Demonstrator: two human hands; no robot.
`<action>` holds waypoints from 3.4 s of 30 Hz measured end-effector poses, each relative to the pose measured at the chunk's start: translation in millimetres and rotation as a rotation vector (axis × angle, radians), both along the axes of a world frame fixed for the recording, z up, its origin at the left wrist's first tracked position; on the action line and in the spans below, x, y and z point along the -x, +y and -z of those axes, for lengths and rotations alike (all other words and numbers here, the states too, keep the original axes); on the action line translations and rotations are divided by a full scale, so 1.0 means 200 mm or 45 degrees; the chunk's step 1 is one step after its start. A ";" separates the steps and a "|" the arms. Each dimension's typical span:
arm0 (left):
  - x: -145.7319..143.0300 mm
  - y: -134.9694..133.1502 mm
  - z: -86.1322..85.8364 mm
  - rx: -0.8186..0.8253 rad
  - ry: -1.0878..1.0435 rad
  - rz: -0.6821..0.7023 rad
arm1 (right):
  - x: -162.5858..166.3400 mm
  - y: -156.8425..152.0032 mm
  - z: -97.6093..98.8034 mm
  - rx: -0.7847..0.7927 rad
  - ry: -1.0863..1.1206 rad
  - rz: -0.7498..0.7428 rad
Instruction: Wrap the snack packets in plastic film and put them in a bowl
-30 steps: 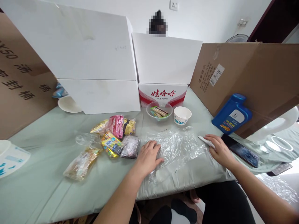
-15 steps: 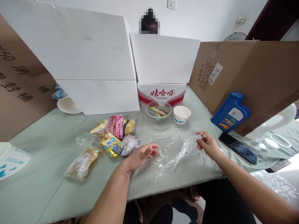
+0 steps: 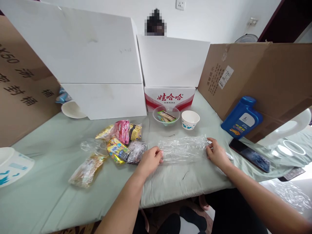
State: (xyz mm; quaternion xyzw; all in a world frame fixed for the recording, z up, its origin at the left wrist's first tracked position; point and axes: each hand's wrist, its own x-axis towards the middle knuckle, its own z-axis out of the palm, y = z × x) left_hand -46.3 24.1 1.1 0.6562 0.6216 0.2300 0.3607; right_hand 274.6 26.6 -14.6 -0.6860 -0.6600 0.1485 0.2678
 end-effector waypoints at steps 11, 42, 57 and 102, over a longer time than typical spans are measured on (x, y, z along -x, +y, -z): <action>-0.05 0.02 0.03 -0.128 0.297 -0.204 | 0.02 0.00 0.02 -0.124 -0.386 -0.075; -0.16 -0.11 -0.03 -0.608 0.709 0.399 | 0.32 0.07 0.06 -0.103 -0.690 -0.940; -0.11 -0.14 -0.06 -0.443 0.715 0.476 | -0.09 -0.19 0.00 -0.189 -0.584 -0.855; -0.21 -0.11 -0.05 -0.485 0.843 0.283 | -0.04 -0.18 0.01 -0.198 -0.371 -0.206</action>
